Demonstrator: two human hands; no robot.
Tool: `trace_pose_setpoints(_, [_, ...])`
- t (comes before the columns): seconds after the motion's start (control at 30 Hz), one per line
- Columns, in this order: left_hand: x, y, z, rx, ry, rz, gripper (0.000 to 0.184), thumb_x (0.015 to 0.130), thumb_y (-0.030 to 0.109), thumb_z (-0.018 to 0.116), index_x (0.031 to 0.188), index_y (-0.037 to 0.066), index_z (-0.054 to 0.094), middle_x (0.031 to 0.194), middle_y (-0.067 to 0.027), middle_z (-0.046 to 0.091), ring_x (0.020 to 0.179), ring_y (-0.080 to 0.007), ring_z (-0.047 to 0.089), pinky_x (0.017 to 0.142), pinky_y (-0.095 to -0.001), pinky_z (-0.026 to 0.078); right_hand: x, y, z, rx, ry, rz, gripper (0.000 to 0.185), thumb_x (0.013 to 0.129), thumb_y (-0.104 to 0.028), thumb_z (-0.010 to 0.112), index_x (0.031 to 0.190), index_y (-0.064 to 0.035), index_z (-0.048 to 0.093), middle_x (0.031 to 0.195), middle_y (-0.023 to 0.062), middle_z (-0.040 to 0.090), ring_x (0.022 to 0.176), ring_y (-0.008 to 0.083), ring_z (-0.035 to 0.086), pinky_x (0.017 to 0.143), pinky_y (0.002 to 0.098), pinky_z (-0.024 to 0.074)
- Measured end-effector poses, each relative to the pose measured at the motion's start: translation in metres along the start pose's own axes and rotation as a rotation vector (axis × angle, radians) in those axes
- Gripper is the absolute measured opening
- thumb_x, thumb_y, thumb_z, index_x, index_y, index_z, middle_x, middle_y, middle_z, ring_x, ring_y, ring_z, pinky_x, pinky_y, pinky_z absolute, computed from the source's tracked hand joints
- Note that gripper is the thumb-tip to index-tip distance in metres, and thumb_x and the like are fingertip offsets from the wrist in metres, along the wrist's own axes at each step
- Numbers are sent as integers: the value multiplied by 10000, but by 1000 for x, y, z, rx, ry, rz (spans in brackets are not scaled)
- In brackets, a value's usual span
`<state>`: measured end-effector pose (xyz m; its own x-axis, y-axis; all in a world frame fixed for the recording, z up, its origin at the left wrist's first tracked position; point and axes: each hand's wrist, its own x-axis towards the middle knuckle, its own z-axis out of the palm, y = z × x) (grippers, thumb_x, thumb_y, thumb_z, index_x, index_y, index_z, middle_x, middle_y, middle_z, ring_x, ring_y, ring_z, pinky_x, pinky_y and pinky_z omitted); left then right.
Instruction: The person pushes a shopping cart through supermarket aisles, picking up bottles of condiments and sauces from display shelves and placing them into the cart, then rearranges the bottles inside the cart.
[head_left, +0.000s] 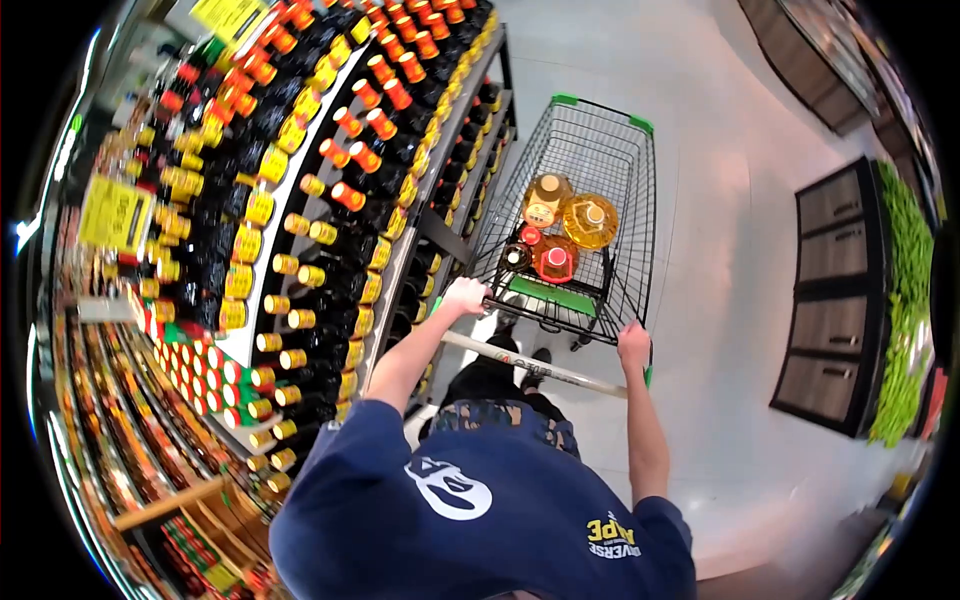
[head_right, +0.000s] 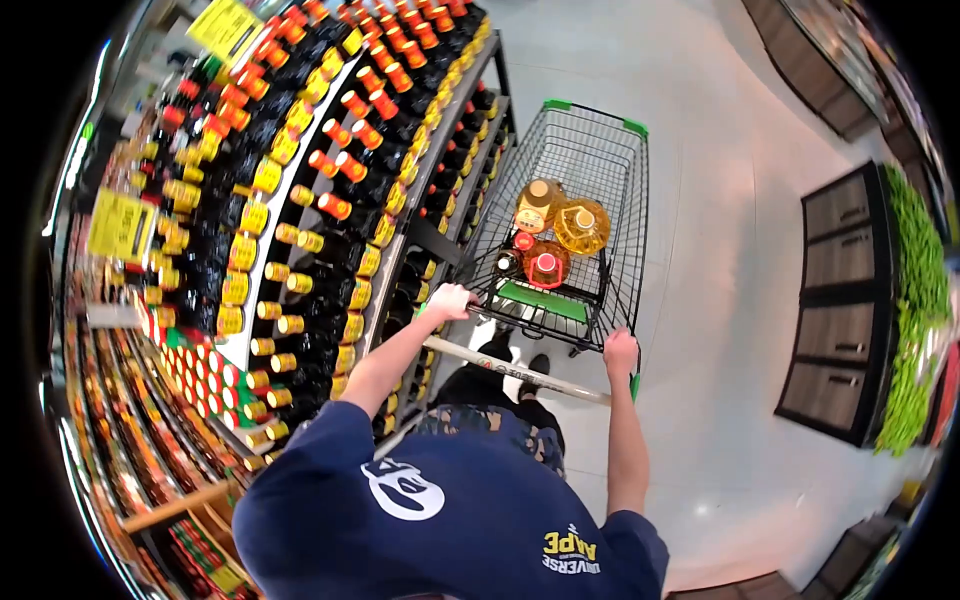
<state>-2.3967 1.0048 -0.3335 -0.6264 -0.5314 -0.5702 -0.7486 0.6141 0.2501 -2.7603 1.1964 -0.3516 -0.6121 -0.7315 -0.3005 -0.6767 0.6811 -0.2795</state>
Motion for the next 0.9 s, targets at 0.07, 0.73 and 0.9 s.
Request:
trace_pose_setpoints(0.07, [1,-3,5,14,1,-1,308,635,285,640,928,222,712,751,-120,672,729,-302,661,671,-414,534,-2,-4,-3,2,-28,3,277,900,-232,434,844,-12,592,785,247,620,758,443,597,666,528,478])
trace_pose_setpoints(0.73, [-68,-49,-111,-581,834,73,357,762,70,618,1113,57,550,1139,-145,524,1106,-295,511,936,-422,438,24,-40,40,234,-305,-23,328,832,-263,498,897,0,680,743,97,676,703,156,632,676,275,489])
trace_pose_setpoints(0.9, [-98,-102,-190,-390,1495,-308,381,726,55,679,1083,44,547,1196,-149,524,1130,-327,492,964,-411,413,-5,-114,59,147,-396,-160,339,822,-323,514,920,-46,682,775,115,688,754,245,653,696,352,484])
